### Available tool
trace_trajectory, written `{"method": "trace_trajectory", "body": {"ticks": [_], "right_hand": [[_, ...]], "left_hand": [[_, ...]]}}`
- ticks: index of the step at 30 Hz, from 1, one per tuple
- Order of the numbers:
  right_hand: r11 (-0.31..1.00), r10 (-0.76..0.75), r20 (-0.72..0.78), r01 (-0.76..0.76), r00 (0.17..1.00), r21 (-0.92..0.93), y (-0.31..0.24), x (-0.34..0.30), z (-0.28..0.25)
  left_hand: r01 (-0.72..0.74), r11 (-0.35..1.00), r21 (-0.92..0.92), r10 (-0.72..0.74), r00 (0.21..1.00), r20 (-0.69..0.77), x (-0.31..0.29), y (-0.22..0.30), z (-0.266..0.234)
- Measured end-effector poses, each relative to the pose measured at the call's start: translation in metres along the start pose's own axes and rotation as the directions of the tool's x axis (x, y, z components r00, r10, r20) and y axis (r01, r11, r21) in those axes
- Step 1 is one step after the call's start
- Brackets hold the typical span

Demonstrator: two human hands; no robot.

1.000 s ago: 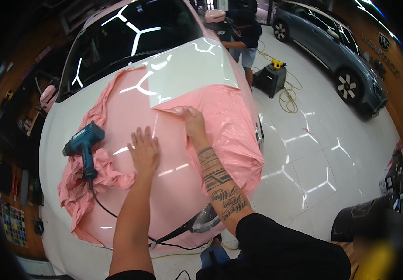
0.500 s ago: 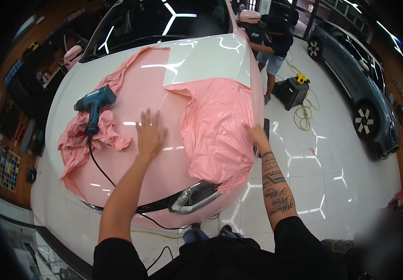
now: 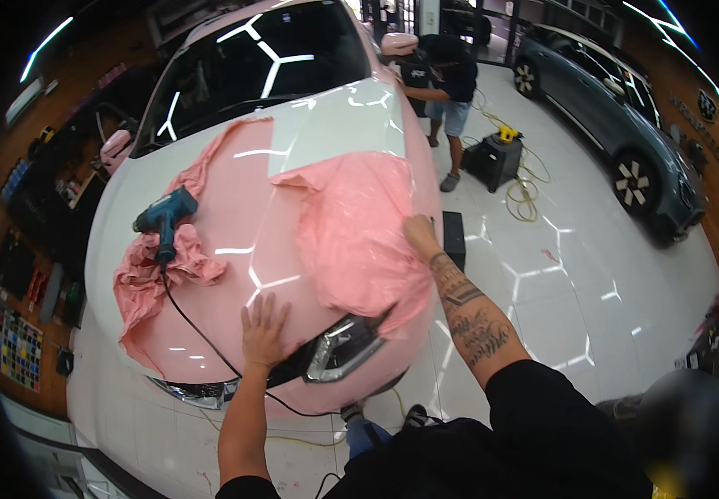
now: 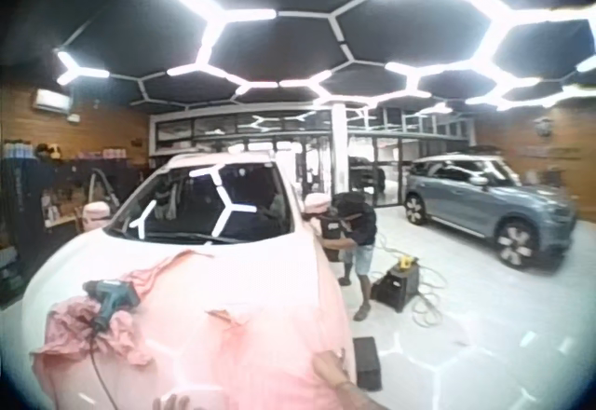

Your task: The person applies a pink vinyl wrap to the hood of a white car. They use a heat gun to warm the material and their hands to smooth and stretch the vinyl over the curved surface, working from the center outward to remove wrinkles and ensure adhesion.

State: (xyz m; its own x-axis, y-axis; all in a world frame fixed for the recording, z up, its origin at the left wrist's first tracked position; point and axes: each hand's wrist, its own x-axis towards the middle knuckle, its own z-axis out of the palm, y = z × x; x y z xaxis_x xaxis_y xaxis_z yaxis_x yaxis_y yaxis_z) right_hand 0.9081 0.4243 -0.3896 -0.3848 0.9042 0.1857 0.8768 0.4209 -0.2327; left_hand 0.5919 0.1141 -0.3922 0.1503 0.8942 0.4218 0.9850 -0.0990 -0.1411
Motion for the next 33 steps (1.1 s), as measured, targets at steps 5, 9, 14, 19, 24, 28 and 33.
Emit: {"method": "trace_trajectory", "body": {"ticks": [5, 9, 14, 19, 24, 28, 33], "right_hand": [[0.552, 0.25, 0.286, -0.378, 0.925, 0.743, -0.08, -0.03, -0.083], [0.612, 0.222, 0.269, -0.349, 0.937, 0.709, -0.099, -0.047, -0.091], [-0.032, 0.336, 0.274, -0.28, 0.901, 0.959, -0.112, -0.056, -0.048], [-0.439, 0.219, 0.409, -0.285, 0.886, 0.852, -0.141, -0.078, -0.044], [-0.613, 0.104, 0.413, -0.269, 0.905, 0.743, -0.162, -0.1, -0.05], [-0.669, 0.082, 0.383, -0.234, 0.92, 0.706, -0.175, -0.116, -0.043], [-0.707, 0.122, 0.376, -0.185, 0.919, 0.683, -0.201, -0.141, -0.038]], "left_hand": [[0.152, 0.988, 0.011, -0.152, 0.988, 0.018, -0.006, -0.003, 0.002], [0.201, 0.979, 0.023, -0.2, 0.98, -0.018, -0.007, -0.006, -0.001], [0.147, 0.989, 0.012, -0.146, 0.987, -0.069, -0.004, 0.0, 0.0], [0.147, 0.989, 0.033, -0.146, 0.988, -0.041, -0.012, -0.006, 0.004], [0.164, 0.985, 0.054, -0.167, 0.985, 0.047, -0.014, -0.012, 0.013], [0.13, 0.991, 0.042, -0.126, 0.989, -0.077, -0.011, -0.007, 0.005], [0.054, 0.985, 0.162, -0.024, 0.983, -0.184, -0.02, -0.02, 0.019]]}}
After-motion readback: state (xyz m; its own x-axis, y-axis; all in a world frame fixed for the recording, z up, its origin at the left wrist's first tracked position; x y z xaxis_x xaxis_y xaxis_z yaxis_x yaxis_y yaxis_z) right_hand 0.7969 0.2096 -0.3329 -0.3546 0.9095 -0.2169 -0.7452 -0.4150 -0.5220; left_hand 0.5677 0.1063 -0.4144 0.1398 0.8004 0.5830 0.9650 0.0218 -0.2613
